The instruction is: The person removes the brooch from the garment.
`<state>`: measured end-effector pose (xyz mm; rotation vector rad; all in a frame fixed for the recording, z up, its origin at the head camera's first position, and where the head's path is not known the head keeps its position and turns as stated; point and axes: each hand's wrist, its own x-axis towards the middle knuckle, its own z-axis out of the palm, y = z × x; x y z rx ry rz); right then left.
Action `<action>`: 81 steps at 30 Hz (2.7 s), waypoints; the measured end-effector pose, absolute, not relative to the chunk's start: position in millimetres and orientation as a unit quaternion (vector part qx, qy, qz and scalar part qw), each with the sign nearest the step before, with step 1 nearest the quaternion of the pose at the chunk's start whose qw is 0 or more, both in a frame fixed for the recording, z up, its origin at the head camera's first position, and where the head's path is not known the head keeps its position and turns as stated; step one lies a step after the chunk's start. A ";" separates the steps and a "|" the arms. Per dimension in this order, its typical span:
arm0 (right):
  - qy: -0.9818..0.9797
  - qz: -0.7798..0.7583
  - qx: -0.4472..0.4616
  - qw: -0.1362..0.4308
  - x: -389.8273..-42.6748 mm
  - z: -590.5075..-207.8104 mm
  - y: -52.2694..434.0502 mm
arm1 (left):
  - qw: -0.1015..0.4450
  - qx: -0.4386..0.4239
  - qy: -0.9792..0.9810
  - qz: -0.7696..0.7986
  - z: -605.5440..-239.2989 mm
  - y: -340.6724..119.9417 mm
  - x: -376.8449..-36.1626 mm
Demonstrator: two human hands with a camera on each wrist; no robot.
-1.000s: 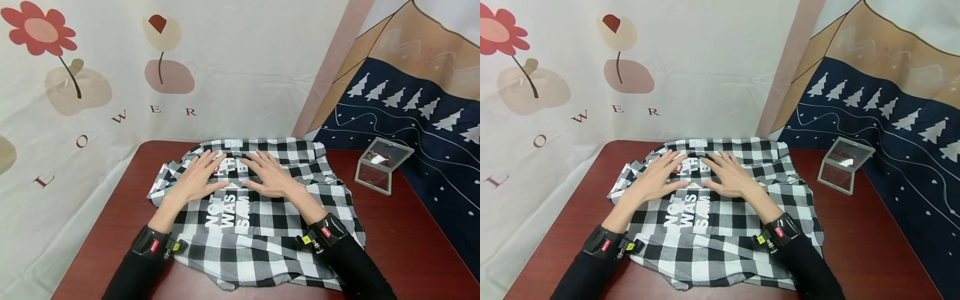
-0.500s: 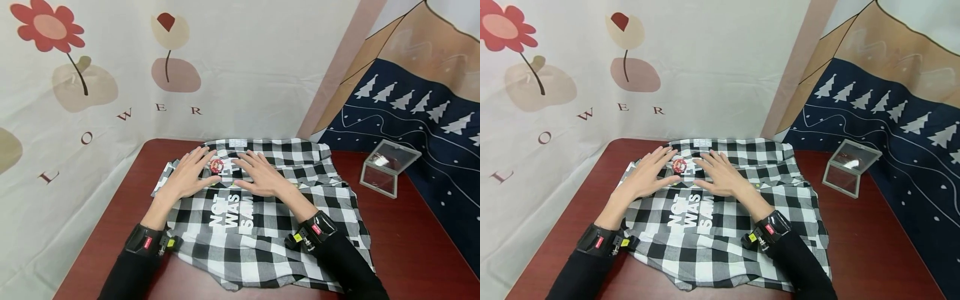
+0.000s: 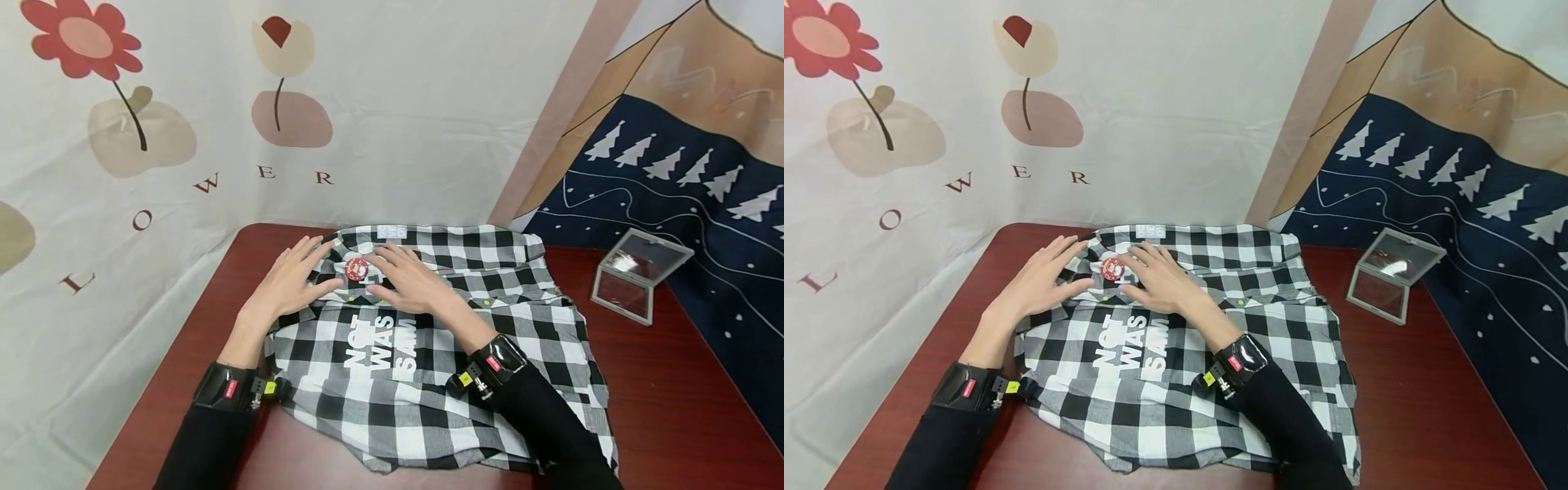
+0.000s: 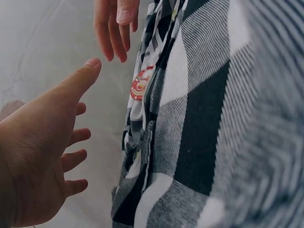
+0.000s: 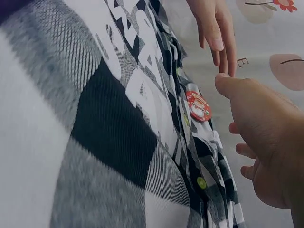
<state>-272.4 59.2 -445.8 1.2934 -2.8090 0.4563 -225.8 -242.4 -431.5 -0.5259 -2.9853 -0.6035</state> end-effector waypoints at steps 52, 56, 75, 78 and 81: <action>-0.861 0.181 0.462 0.111 -314.1 -501.9 11.1 | 0.006 -0.205 -0.950 -0.237 -444.0 -231.4 -229.5; -0.865 0.179 0.457 0.108 -302.6 -483.7 10.3 | 0.007 -0.212 -0.948 -0.238 -445.0 -230.9 -231.2; -0.853 0.299 0.421 0.074 -303.1 -472.7 13.0 | 0.080 -0.254 -0.916 -0.301 -445.5 -228.2 -250.7; -0.855 0.307 0.411 0.075 -300.7 -468.6 14.1 | 0.084 -0.247 -0.917 -0.302 -444.1 -224.5 -251.1; -0.856 0.322 0.398 0.075 -299.9 -467.1 15.0 | 0.093 -0.244 -0.915 -0.308 -440.3 -220.4 -249.0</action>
